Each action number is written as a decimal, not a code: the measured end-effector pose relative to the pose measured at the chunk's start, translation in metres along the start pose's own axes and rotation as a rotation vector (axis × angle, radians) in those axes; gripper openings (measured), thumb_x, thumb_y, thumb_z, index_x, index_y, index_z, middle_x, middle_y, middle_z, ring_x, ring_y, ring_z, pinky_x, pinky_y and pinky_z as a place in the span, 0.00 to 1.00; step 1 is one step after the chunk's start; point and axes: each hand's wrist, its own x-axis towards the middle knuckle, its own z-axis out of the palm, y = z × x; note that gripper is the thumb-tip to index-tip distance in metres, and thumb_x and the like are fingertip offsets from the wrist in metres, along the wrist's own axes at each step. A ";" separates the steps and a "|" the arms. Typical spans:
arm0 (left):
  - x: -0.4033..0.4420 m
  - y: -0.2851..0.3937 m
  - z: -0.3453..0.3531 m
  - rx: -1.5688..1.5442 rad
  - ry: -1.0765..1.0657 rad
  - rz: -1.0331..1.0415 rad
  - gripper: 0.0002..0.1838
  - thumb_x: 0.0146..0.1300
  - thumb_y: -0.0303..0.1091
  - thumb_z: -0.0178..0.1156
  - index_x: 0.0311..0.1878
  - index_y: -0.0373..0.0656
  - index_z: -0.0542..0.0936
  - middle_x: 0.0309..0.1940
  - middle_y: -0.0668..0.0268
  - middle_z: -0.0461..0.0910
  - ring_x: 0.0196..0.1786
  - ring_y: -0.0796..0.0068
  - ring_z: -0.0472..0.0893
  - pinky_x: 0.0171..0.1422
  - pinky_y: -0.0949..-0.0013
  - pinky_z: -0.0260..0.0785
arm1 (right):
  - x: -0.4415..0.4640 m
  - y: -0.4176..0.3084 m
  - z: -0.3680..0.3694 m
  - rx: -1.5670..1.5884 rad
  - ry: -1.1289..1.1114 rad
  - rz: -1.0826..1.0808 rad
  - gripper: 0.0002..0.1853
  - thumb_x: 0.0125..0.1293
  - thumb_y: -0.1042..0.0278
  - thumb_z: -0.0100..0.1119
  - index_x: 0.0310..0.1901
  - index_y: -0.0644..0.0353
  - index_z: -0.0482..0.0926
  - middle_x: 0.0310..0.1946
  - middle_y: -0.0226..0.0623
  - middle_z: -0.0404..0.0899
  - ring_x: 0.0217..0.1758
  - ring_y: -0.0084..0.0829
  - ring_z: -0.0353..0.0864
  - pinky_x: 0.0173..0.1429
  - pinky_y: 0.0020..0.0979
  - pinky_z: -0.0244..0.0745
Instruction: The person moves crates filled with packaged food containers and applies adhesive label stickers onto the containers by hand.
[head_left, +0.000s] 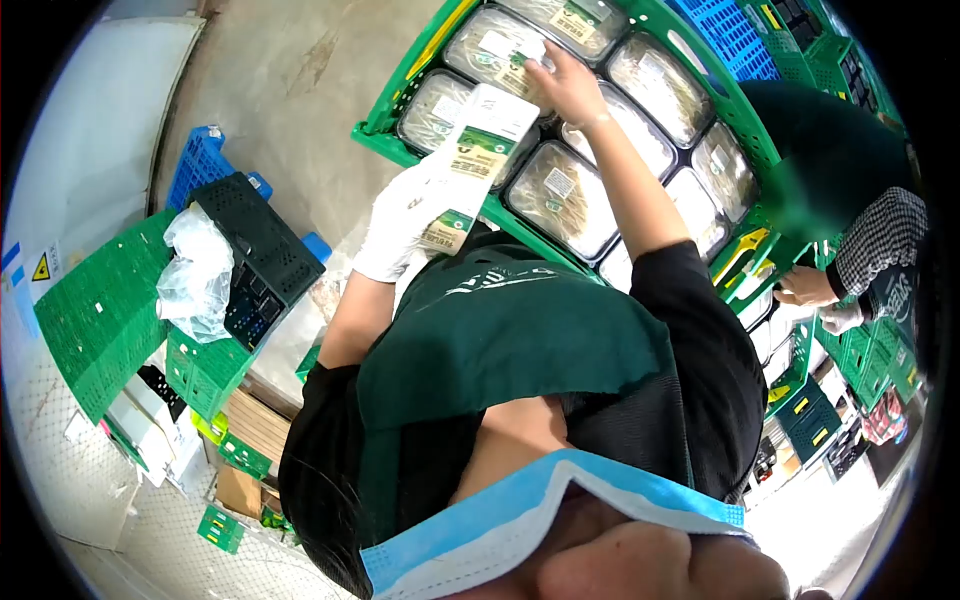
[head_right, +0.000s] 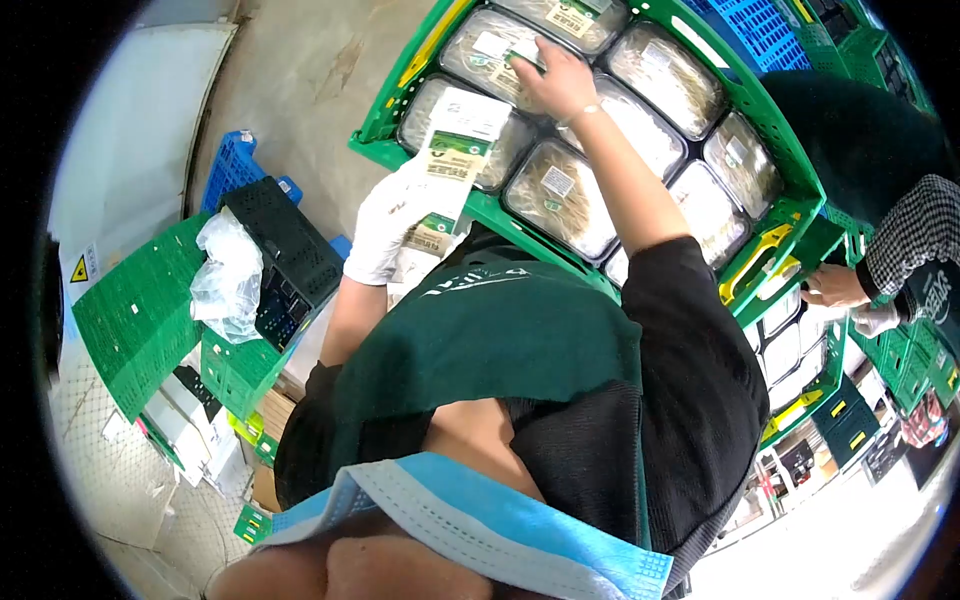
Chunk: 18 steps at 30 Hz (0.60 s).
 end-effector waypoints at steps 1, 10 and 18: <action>0.002 -0.009 0.002 -0.043 -0.040 0.011 0.22 0.52 0.26 0.56 0.51 0.31 0.67 0.43 0.63 0.73 0.46 0.77 0.71 0.49 0.75 0.64 | -0.015 -0.006 -0.016 0.507 -0.134 0.028 0.27 0.60 0.47 0.42 0.53 0.62 0.66 0.51 0.40 0.68 0.55 0.31 0.65 0.58 0.31 0.57; 0.018 0.003 0.079 0.390 -0.404 0.270 0.09 0.52 0.27 0.54 0.37 0.37 0.76 0.36 0.64 0.74 0.39 0.77 0.72 0.42 0.76 0.65 | -0.145 -0.047 -0.087 0.446 -0.249 -0.134 0.12 0.53 0.67 0.58 0.38 0.63 0.74 0.25 0.34 0.76 0.27 0.22 0.74 0.33 0.23 0.68; 0.021 -0.047 0.102 0.928 -0.357 0.628 0.08 0.52 0.33 0.53 0.32 0.40 0.76 0.27 0.60 0.76 0.30 0.66 0.76 0.34 0.68 0.68 | -0.082 0.087 -0.146 -0.023 0.026 0.189 0.14 0.52 0.58 0.55 0.35 0.59 0.76 0.28 0.39 0.78 0.30 0.31 0.78 0.38 0.28 0.72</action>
